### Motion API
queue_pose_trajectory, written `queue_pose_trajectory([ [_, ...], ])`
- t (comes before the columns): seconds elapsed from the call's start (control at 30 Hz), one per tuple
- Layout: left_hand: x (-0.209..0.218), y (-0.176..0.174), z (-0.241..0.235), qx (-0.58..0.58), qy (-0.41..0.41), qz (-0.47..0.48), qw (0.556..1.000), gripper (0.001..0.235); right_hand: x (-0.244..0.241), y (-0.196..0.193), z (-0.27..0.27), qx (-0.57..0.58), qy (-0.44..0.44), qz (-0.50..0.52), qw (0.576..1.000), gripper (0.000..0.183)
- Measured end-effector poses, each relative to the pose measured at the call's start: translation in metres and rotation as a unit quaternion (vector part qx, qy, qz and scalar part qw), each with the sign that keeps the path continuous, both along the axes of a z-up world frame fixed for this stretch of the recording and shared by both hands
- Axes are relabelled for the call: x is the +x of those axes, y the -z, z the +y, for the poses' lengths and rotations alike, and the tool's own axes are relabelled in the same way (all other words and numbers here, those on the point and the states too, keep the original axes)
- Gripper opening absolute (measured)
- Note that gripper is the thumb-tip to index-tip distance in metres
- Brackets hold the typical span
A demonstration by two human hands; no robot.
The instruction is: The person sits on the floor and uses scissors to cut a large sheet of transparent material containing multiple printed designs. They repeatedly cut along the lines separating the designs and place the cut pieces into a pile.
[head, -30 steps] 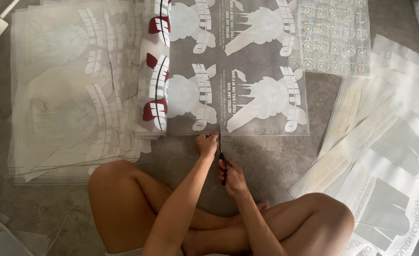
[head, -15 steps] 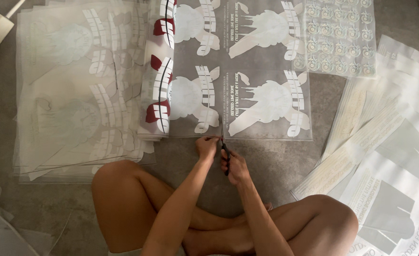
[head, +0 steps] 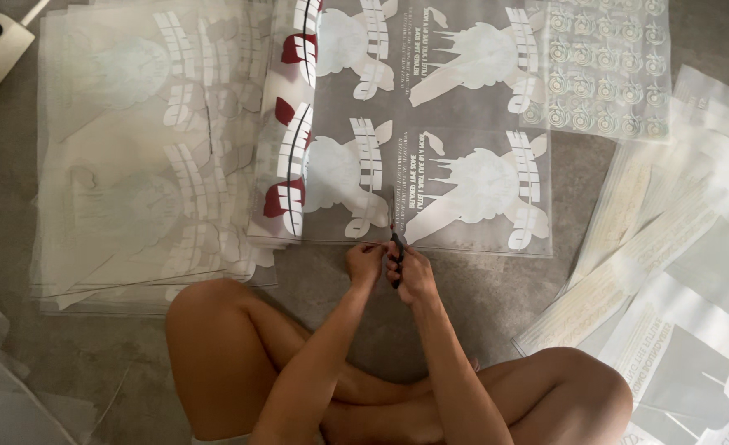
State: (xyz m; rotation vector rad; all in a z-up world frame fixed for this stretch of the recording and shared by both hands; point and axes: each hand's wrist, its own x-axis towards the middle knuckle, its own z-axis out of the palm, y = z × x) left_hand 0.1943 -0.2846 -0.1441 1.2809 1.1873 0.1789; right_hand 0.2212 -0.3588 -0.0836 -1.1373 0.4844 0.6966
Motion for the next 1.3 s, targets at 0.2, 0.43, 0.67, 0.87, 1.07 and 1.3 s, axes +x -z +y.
queue_pose_trajectory([
  [0.2,-0.002,-0.020,0.000,-0.015,-0.004,-0.003,1.000,0.016,0.012,-0.005,0.007,-0.006,-0.004,-0.014,1.000,0.016],
  [0.43,-0.006,-0.029,-0.003,-0.042,-0.027,-0.028,0.998,0.012,0.029,-0.017,0.019,-0.017,-0.004,-0.012,1.000,0.016],
  [0.67,-0.006,-0.039,-0.002,-0.046,-0.007,0.010,0.999,0.012,0.054,-0.016,0.031,-0.030,-0.016,-0.033,0.999,0.016],
  [0.87,-0.009,-0.066,0.002,-0.043,0.010,0.002,0.999,0.010,0.083,0.002,0.046,-0.030,-0.001,-0.027,0.999,0.018],
  [1.07,-0.012,-0.075,-0.001,-0.046,0.008,0.011,0.999,0.012,0.106,0.006,0.064,-0.029,0.013,-0.038,0.999,0.017],
  [1.3,-0.018,-0.098,0.013,-0.168,0.183,0.092,0.964,0.016,0.124,-0.010,0.069,-0.013,-0.038,-0.019,0.999,0.017],
])
